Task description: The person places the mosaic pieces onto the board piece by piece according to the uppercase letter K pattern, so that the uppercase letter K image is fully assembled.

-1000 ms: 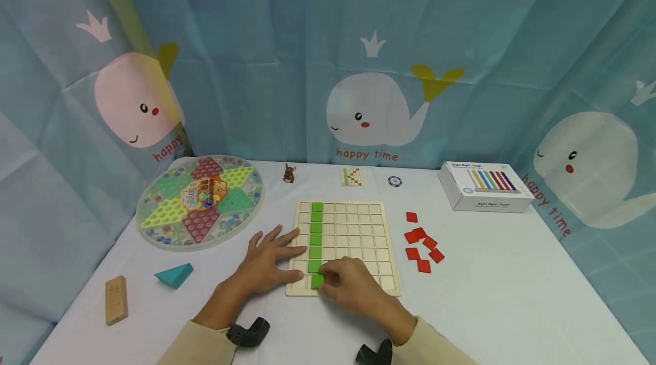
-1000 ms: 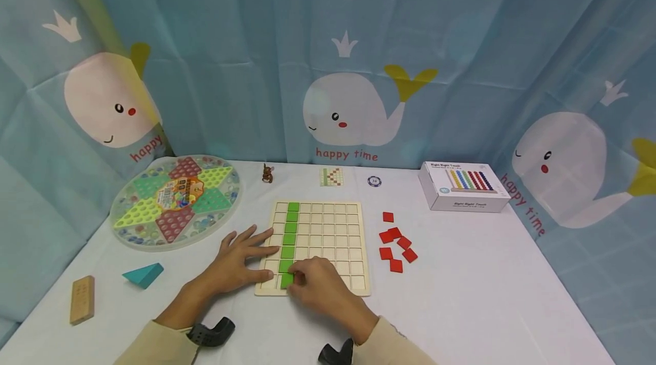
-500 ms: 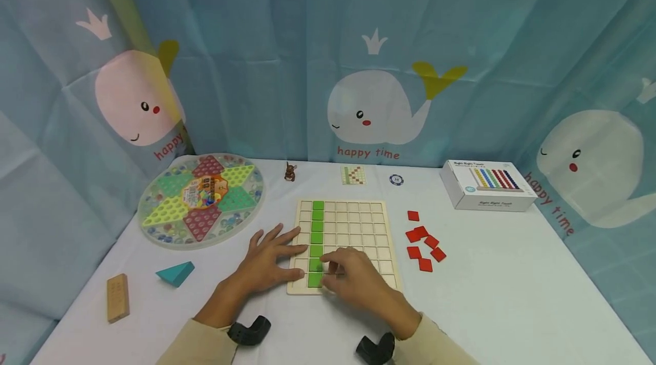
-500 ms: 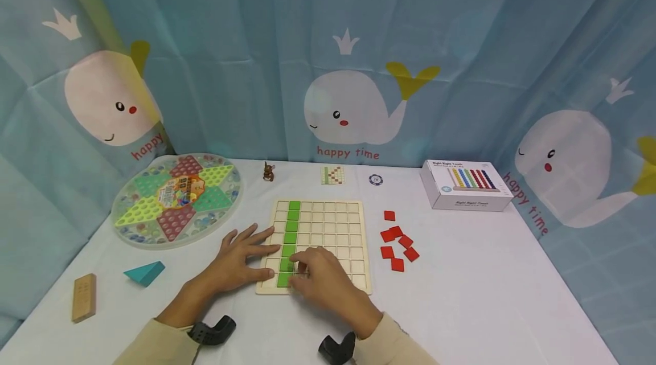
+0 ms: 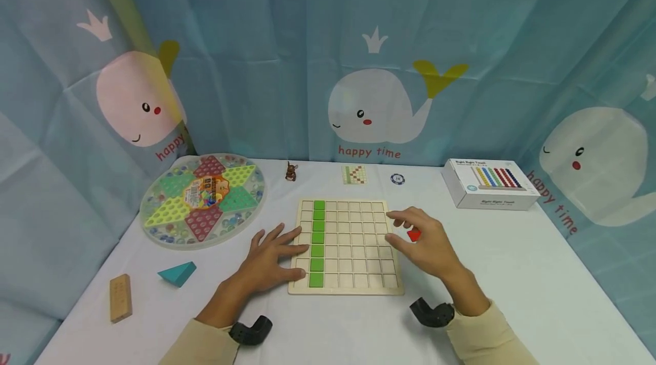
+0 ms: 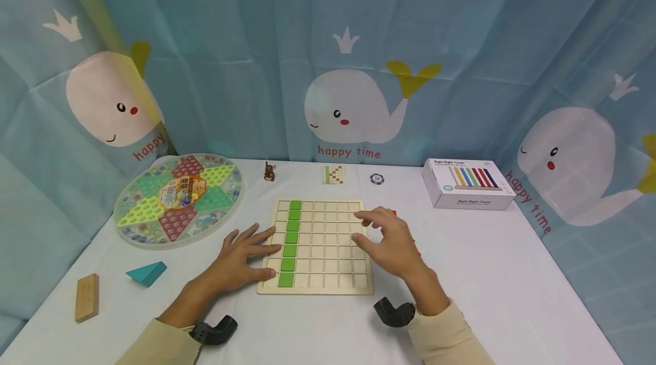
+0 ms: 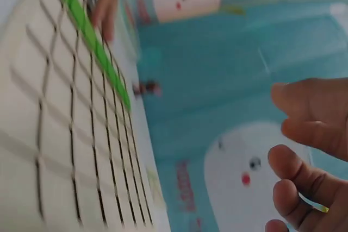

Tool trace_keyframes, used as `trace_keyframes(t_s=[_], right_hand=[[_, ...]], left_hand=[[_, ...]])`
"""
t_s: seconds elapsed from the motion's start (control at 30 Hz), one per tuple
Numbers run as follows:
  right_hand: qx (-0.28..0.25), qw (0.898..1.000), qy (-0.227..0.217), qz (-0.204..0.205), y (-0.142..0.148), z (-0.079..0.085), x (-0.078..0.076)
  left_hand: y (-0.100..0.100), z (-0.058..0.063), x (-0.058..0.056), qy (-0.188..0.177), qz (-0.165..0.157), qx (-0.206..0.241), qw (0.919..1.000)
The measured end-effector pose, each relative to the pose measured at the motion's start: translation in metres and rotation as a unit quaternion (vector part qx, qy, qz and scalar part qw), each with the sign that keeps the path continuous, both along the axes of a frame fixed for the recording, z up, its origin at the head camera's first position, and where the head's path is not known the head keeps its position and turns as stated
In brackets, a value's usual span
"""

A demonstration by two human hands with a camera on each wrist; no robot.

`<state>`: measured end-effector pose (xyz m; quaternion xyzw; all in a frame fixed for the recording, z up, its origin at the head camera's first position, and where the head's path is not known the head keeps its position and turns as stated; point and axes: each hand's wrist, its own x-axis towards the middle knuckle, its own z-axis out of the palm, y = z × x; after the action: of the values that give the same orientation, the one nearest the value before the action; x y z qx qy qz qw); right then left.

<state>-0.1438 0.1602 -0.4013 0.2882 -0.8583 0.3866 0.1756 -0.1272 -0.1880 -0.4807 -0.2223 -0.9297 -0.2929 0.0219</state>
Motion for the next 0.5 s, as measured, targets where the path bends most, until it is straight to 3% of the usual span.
trace_keyframes(t_s=[0.23,0.5], right_hand=[[0.032,0.995,-0.058,-0.069,0.038,-0.007,-0.027],[0.084,0.972,-0.190,-0.108,0.065,-0.020,-0.060]], left_hand=[[0.001,0.001,0.000,-0.004,0.000,0.000,1.0000],[0.002,0.002,0.000,-0.009,0.000,-0.004,0.9999]])
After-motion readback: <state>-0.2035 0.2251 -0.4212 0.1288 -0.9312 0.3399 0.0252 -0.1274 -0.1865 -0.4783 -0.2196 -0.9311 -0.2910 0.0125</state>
